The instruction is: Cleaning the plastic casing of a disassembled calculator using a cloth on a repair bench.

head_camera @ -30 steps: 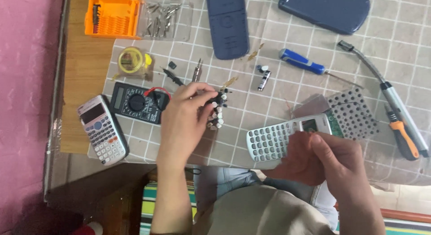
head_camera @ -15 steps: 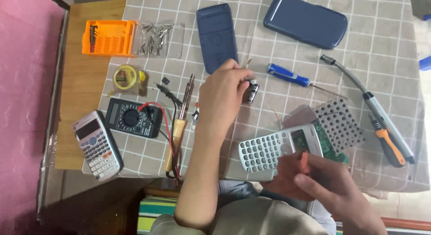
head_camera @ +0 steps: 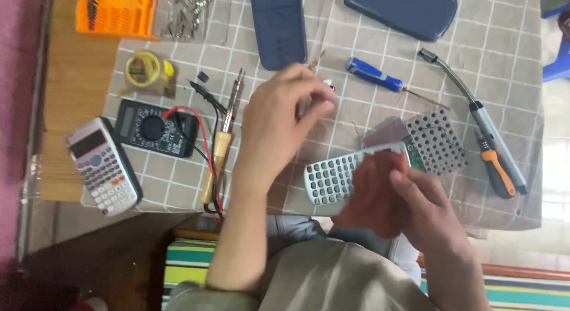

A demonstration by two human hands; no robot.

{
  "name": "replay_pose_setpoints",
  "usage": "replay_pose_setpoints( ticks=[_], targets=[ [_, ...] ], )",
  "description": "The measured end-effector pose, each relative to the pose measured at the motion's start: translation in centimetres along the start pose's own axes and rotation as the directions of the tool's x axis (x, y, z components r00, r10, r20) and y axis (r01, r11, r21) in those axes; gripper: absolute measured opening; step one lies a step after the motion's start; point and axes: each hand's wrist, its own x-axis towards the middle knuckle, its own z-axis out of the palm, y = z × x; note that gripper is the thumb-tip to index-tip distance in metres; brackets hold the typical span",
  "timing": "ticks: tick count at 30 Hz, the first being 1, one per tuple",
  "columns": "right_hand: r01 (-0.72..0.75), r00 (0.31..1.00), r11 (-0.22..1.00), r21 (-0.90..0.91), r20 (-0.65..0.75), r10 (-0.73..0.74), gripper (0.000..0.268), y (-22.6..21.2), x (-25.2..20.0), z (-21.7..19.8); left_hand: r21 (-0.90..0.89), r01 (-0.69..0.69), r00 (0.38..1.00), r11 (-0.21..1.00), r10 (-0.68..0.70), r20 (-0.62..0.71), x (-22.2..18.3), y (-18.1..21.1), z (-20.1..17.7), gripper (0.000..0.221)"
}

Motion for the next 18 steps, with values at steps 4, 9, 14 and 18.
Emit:
replay_pose_setpoints(
  ticks=[4,9,14,18],
  targets=[
    [-0.029,0.988,0.954,0.3,0.152,-0.018,0.034,-0.3,0.4,1.4,-0.375,-0.45,0.889,0.81,0.448,-0.097,-2.7,1.6,-1.0,0.006],
    [-0.118,0.935,0.907,0.403,0.353,-0.035,0.031,-0.5,0.6,2.0,-0.271,-0.512,0.856,0.815,0.512,-0.075,-4.1,1.9,-0.6,0.006],
    [0.132,0.913,0.97,0.205,0.356,-0.199,0.026,-1.5,-0.3,3.0,-0.243,-0.357,0.906,0.902,0.398,0.143,-4.6,2.4,-1.4,0.009],
    [0.227,0.945,0.973,-0.044,0.251,-0.21,0.035,-1.4,-0.3,2.0,-0.288,-0.409,0.88,0.866,0.458,0.128,-4.4,2.2,-1.8,0.008]
  ],
)
